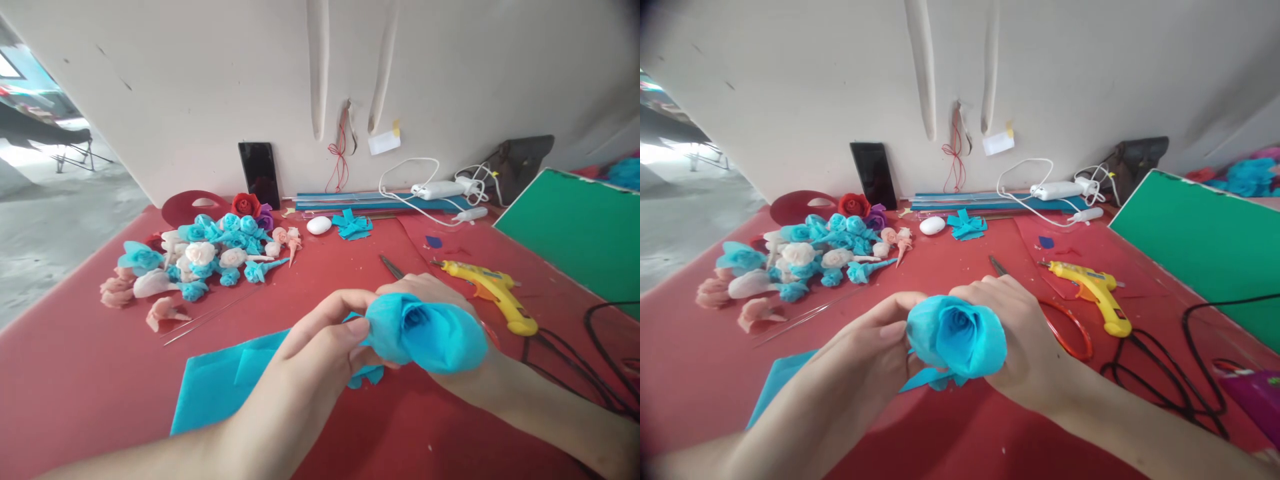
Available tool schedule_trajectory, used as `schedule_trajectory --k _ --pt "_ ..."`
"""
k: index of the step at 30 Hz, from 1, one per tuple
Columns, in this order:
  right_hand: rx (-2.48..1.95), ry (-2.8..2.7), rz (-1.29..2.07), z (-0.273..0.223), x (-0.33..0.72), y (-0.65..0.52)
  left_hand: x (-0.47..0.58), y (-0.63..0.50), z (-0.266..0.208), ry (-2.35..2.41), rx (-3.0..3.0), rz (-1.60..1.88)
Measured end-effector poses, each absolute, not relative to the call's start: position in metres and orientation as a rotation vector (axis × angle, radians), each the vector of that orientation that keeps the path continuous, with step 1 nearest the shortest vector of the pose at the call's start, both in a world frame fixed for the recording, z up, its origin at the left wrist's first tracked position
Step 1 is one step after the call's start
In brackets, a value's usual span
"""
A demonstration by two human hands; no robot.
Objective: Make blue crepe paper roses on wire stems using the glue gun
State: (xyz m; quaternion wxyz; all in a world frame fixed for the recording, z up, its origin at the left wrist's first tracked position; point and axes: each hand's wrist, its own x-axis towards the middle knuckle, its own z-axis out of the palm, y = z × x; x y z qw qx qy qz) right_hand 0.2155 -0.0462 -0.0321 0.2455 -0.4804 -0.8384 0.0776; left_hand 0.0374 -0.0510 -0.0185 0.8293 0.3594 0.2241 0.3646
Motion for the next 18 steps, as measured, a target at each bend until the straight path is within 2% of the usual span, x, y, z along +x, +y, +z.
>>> schedule_trajectory --k 18 --pt "-1.215 -2.291 0.05 -0.046 0.221 -0.04 0.036 -0.058 -0.019 0.514 0.806 0.791"
